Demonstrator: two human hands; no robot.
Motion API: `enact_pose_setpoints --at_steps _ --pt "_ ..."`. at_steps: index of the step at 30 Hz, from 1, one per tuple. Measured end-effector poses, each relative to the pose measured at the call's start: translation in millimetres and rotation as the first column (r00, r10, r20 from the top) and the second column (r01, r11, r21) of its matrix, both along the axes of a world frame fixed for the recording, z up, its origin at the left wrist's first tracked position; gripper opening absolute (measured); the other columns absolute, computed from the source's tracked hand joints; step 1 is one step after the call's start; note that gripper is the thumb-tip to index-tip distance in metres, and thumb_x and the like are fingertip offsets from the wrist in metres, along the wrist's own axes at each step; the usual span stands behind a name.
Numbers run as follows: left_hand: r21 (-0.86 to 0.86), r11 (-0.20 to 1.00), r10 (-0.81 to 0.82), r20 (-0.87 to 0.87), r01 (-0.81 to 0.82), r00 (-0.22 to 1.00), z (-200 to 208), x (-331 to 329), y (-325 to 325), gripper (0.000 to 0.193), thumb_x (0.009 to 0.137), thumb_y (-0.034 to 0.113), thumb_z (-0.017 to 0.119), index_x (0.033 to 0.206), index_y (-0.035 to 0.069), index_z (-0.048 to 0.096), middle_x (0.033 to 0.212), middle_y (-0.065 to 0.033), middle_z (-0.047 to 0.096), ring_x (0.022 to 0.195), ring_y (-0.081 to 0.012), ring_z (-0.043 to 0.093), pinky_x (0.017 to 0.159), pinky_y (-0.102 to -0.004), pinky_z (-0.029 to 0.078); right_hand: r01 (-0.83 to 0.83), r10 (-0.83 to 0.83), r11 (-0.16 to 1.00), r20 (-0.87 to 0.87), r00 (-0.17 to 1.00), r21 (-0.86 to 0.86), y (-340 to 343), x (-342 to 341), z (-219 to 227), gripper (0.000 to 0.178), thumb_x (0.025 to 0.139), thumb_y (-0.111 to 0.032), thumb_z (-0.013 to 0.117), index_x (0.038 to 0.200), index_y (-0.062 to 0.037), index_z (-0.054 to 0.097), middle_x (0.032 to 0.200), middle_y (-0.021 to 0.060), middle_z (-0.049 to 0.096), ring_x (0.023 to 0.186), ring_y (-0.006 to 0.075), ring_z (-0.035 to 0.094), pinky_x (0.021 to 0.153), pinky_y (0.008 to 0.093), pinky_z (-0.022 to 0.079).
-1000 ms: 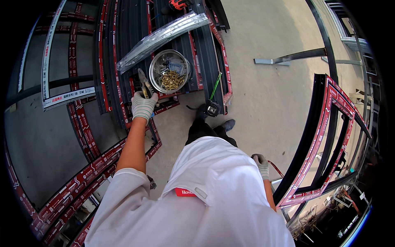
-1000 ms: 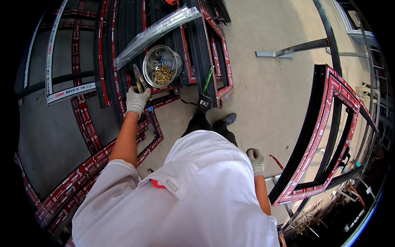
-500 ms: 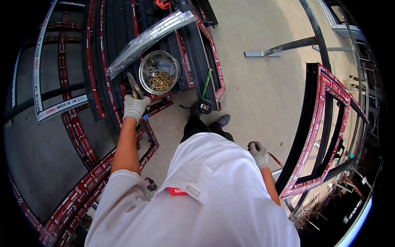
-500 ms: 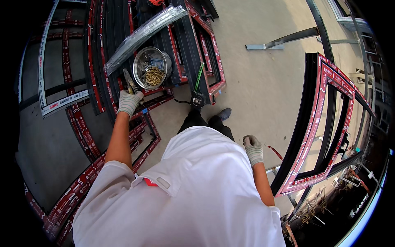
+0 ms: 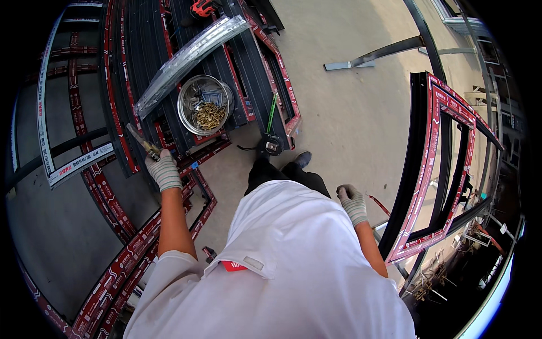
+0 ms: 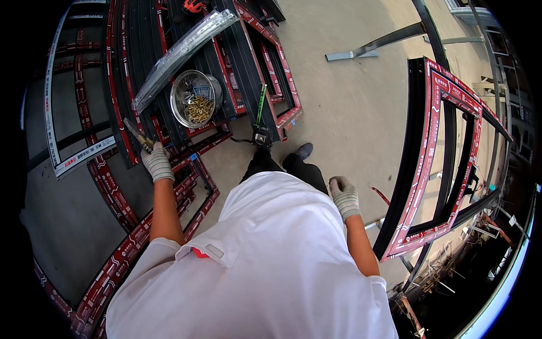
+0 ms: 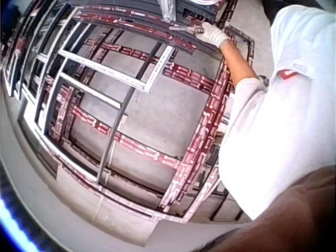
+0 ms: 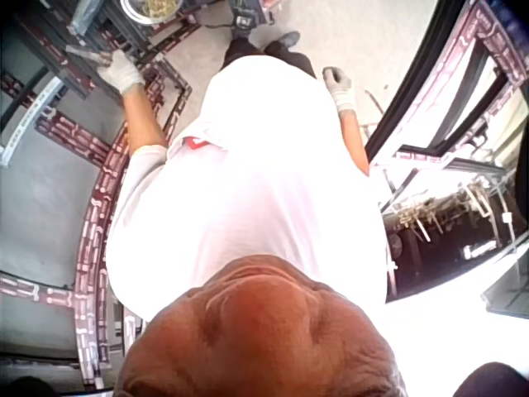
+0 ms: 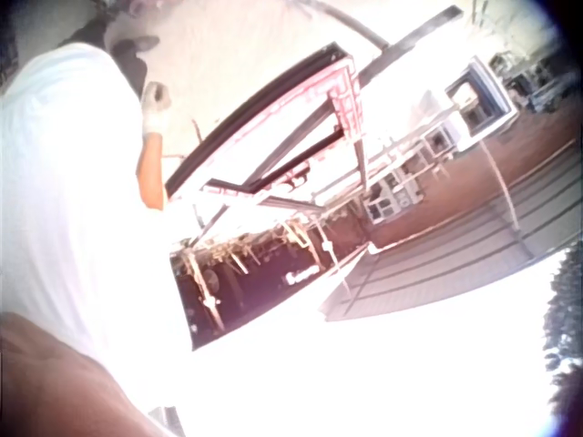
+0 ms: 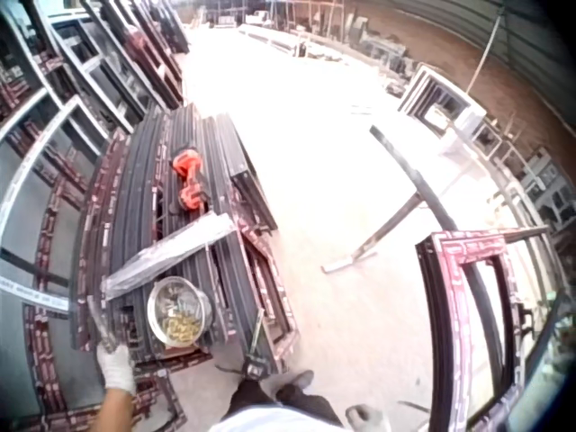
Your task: The person assembles a window frame by aligning metal frame pieces and securing them with a cordless drill. They handle frame components, position them on a stand, and fasten joints using screws.
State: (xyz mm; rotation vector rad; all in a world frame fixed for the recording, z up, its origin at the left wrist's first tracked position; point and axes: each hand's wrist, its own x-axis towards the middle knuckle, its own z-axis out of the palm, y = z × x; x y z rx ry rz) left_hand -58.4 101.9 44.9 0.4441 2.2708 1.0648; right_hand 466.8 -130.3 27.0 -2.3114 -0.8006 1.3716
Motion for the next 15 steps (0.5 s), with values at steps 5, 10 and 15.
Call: enact_pose_setpoints --at_steps 5,10,15 --pt "0.234 0.936 -0.205 -0.250 0.264 0.946 19 27 -20 0.038 0.088 0.000 0.065 0.125 -0.003 0.055 0.103 -0.0093 0.062 0.087 -0.0134 0.058 0.079 -0.0297 0.052 -0.066 0.065 0.996 0.007 0.998 0.067 34 -2 27 0.022 0.100 -0.019 0.062 0.108 -0.0014 0.072 0.090 0.0104 0.074 0.084 0.0145 0.067 0.082 0.0307 0.055" --pt "0.308 0.785 -0.460 -0.291 0.537 0.839 45 114 -30 0.038 0.089 -0.004 0.061 0.126 0.002 0.053 0.106 -0.0052 0.061 0.087 -0.0119 0.057 0.082 -0.0278 0.052 -0.118 0.126 0.982 -0.048 0.991 0.148 78 6 65 0.022 0.100 -0.018 0.062 0.111 -0.0012 0.071 0.094 0.0134 0.074 0.086 0.0171 0.069 0.082 0.0314 0.056" --pt "0.266 0.603 -0.735 -0.181 0.752 0.653 63 239 -46 0.040 0.087 -0.006 0.058 0.125 0.003 0.051 0.105 -0.0044 0.058 0.089 -0.0093 0.055 0.081 -0.0249 0.050 -0.154 0.185 0.942 -0.078 0.980 0.299 104 35 79 0.019 0.098 -0.018 0.065 0.110 -0.0042 0.072 0.099 0.0165 0.072 0.089 0.0258 0.071 0.082 0.0346 0.057"
